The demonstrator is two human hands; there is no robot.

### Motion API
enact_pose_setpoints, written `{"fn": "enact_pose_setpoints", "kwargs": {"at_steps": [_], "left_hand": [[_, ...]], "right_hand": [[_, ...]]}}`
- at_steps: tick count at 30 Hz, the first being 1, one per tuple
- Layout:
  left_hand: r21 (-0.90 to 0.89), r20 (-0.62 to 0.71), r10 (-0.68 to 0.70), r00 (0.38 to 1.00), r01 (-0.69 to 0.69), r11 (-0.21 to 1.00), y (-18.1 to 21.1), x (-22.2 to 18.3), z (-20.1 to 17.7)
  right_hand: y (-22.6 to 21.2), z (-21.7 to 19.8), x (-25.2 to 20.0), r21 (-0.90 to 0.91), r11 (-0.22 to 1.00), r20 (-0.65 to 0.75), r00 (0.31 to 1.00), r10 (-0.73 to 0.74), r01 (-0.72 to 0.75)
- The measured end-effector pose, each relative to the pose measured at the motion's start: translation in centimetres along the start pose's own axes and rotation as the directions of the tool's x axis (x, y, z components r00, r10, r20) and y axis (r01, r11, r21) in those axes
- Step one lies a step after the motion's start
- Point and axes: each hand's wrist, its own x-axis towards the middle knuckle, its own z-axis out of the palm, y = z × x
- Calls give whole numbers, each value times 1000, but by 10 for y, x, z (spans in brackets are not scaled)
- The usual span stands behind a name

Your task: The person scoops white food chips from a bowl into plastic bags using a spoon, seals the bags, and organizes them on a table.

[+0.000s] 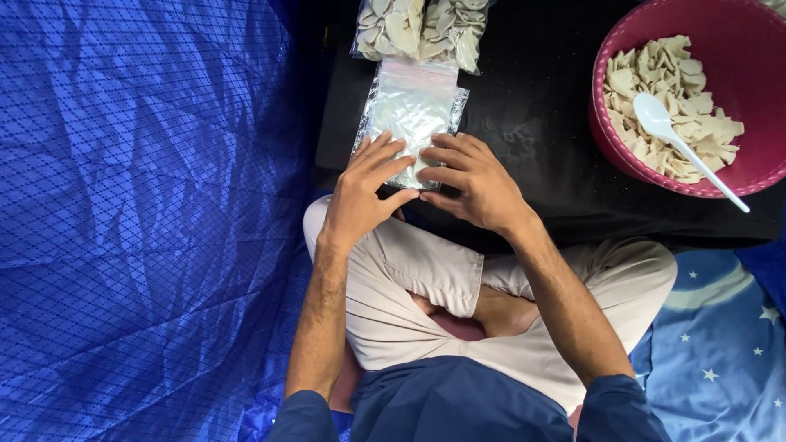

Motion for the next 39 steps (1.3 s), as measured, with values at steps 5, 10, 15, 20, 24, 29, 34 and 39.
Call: {"fn": "enact_pose_setpoints", "kwargs": {"at_steps": [5,10,15,20,24,29,34,39], "left_hand": [[-7,-12,-8,1000,8,1000,-1,-1,1],[-7,-23,-13,1000,13,1000,0,3,2],[-31,-10,-33,999,32,999,3,3,-1],[-62,8,-44,999,44,997,5,6,-5],[-77,-1,-68,998,68,995,2,5,-4],[-66,-36,-102,994,100,993,5,8,1],[-24,-96,-99,990,97,995,7,13,4],[-29,-105,-141,984,139,990,7,11,4]], "right_hand": [[-3,-3,-2,16,1000,3,1000,2,-2],[-1,-5,-3,64,998,-9,1000,24,-24],[-2,-4,-1,195,972,-41,989,140,-129],[-5,-2,5,264,937,-36,968,247,-229],[-10,-1,8,299,906,-9,948,318,-301],[-24,-5,18,254,916,-27,944,329,-312],[-29,-12,32,177,947,-39,959,280,-269],[-22,-12,36,276,931,-94,958,273,-238]]}}
